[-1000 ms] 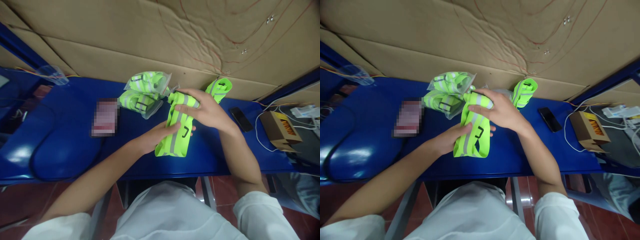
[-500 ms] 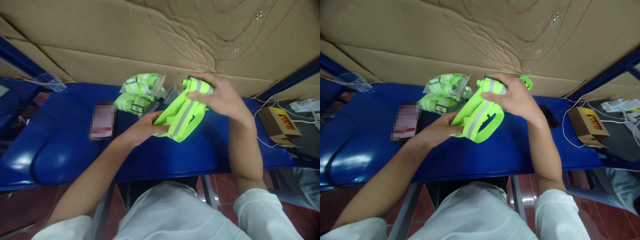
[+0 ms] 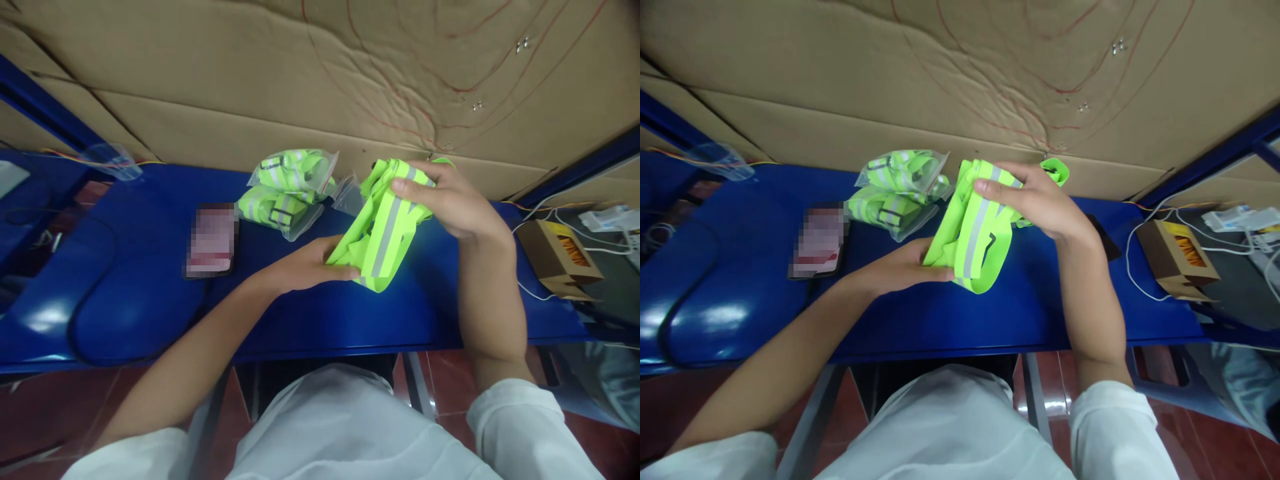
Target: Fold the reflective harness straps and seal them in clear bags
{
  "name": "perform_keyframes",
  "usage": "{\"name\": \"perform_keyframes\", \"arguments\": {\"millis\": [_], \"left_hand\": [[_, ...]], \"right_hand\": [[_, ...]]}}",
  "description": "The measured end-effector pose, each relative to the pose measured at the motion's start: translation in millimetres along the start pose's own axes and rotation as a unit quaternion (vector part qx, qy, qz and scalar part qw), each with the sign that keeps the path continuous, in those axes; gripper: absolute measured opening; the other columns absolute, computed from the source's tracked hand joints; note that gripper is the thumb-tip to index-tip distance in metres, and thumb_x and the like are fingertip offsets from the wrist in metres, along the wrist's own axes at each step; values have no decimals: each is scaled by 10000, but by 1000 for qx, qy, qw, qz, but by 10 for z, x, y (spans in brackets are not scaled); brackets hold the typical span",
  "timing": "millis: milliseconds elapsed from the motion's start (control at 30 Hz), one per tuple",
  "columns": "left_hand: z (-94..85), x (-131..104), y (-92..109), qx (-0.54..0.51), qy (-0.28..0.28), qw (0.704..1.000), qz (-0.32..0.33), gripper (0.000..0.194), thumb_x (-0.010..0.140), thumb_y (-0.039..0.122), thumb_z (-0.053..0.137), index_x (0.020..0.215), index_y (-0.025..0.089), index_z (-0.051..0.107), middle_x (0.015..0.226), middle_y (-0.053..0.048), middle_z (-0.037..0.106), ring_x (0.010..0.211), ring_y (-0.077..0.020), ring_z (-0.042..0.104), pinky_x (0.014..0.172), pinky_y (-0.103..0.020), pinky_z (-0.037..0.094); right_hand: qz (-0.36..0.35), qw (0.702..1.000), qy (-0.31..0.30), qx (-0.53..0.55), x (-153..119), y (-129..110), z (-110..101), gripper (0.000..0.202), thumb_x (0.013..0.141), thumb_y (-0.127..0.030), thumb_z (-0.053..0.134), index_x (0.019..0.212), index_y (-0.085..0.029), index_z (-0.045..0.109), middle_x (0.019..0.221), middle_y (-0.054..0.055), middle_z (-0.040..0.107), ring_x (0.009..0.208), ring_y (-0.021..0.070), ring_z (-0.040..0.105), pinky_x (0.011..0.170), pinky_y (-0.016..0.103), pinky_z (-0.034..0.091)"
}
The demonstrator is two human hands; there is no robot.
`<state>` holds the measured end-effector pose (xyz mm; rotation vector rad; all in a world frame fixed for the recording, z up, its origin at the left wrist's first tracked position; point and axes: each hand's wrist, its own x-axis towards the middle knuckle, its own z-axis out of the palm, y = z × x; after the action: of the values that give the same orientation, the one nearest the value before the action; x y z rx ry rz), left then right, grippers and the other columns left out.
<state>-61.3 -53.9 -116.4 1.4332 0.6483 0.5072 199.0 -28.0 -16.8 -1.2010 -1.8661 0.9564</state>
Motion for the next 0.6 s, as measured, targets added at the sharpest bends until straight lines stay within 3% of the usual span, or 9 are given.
{"name": "perform_keyframes", "arguments": {"millis": [100, 167, 267, 367, 467, 600], "left_hand": [[-61, 15, -32, 27, 18, 994, 106, 974, 760, 468, 934, 1592, 333, 446, 1663, -122, 466, 1524, -397, 475, 1201, -551, 491], [-105, 38, -60, 44, 55, 984, 164, 1126, 734, 512, 949, 1656, 408, 311, 1757, -101, 301, 1633, -405, 276, 1285, -601, 377], [-97, 77, -77, 44, 101, 971, 212, 1180, 730, 624, 920, 1678, 429, 244, 1774, -89, 259, 1665, -396, 171, 1324, -632, 285], [16, 91, -50, 7, 149, 965, 217, 1125, 690, 652, 931, 1631, 370, 380, 1723, -104, 370, 1629, -407, 287, 1293, -594, 380], [155, 67, 1, -17, 184, 969, 165, 891, 704, 507, 966, 1481, 291, 588, 1554, -104, 589, 1508, -385, 500, 1226, -547, 488], [262, 33, 8, -59, 156, 982, 92, 578, 692, 413, 968, 1185, 205, 750, 1194, -90, 774, 1208, -349, 720, 1027, -503, 625]], "right_hand": [[-30, 998, 23, -55, 20, 11, 27, 459, 866, -624, 797, 1120, -242, 814, 1045, 16, 802, 909, 221, 745, 819, 347, 619], [-63, 993, 24, -99, 21, -2, 66, 489, 851, -593, 822, 1196, -248, 797, 1128, 15, 799, 995, 245, 748, 926, 395, 614], [-112, 983, 12, -144, -6, -53, 175, 521, 856, -529, 834, 1293, -254, 765, 1263, 21, 776, 1174, 291, 725, 1081, 456, 558], [-154, 973, 10, -169, -62, -135, 356, 523, 898, -504, 807, 1354, -257, 739, 1351, 25, 747, 1280, 303, 690, 1148, 460, 513], [-187, 966, -7, -177, -119, -232, 541, 578, 925, -545, 779, 1412, -241, 707, 1416, 39, 716, 1311, 287, 675, 1173, 418, 496], [-170, 974, 8, -153, -142, -309, 630, 523, 918, -552, 787, 1378, -311, 723, 1415, -4, 712, 1342, 278, 653, 1191, 380, 484]]}}
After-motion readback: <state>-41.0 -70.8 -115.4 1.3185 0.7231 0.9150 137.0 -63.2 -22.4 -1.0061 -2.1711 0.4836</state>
